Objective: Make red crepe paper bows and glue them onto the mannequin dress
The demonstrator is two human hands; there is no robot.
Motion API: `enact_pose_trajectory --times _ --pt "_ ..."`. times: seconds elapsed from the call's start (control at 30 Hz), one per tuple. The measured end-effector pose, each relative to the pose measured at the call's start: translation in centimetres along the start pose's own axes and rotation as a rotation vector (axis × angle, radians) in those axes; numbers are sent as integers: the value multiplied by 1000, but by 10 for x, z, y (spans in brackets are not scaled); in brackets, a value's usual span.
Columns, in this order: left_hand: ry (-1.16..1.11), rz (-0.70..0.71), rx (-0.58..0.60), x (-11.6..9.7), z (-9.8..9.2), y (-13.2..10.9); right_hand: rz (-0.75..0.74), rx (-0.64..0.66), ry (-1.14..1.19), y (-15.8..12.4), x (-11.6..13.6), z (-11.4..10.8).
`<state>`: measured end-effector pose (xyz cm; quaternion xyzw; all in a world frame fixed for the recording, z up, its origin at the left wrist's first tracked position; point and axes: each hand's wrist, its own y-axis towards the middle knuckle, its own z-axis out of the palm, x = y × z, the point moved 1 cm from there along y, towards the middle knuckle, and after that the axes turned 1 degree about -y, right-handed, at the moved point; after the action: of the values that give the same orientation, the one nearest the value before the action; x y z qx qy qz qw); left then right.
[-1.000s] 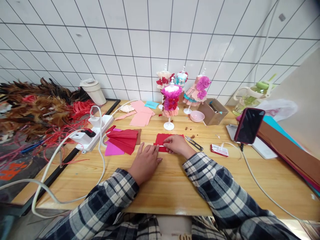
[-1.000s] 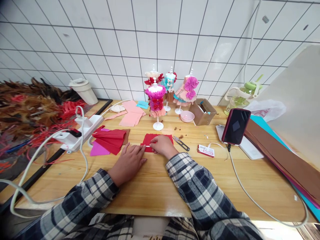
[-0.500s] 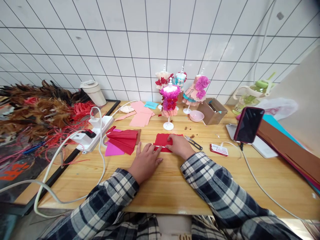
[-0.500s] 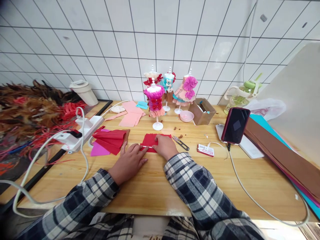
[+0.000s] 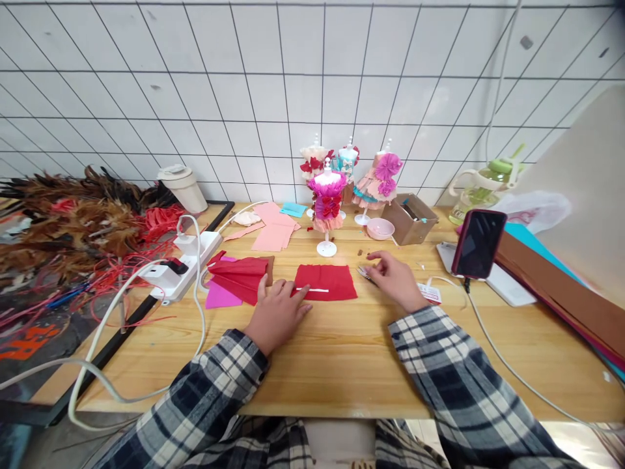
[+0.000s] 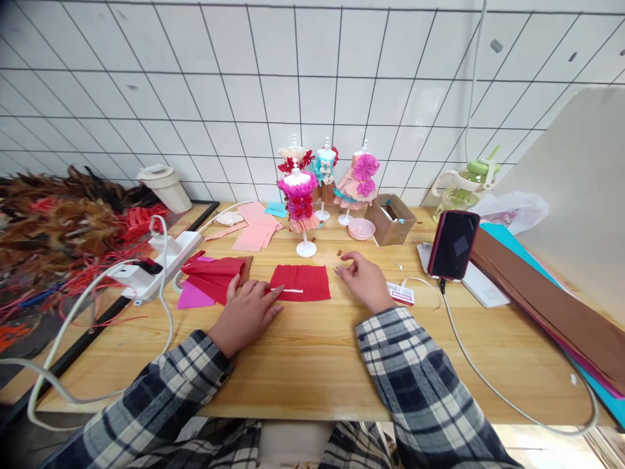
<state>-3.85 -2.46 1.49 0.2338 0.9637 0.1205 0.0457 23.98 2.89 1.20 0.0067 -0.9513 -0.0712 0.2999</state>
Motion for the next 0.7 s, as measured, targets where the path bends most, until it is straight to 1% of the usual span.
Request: enact_pose_trajectory --times 0.07,0.17,0.2,0.27,0.33,0.37,0.5,0.53,0.57,0.63,0.7 --pt "0 -19 -25 6 -2 3 37 -178 27 -8 -23 -21" --pt "5 -45 -50 11 -3 7 137 -380 26 -26 -60 -51" --pt "12 -51 -52 11 -3 7 166 -430 8 -34 -70 -59" --pt "36 -60 -54 10 -2 7 194 -462 -68 -49 -89 -74" --pt "61 -72 -76 8 -1 6 197 -441 -180 -62 -104 -86" --pt "69 -77 -93 8 0 6 175 -414 -253 -68 -112 -92" --pt "33 -96 -146 9 0 7 -44 -213 -552 -80 -144 -109" --pt "11 -98 -155 9 -1 7 -51 -168 -584 -81 -151 -113" --pt "-11 -97 -163 8 -2 8 -23 -121 -587 -81 -158 -115" --pt "-50 -75 -175 6 -5 9 87 -34 -535 -78 -165 -118" --pt "-83 -27 -174 0 -7 8 202 12 -488 -74 -164 -116"
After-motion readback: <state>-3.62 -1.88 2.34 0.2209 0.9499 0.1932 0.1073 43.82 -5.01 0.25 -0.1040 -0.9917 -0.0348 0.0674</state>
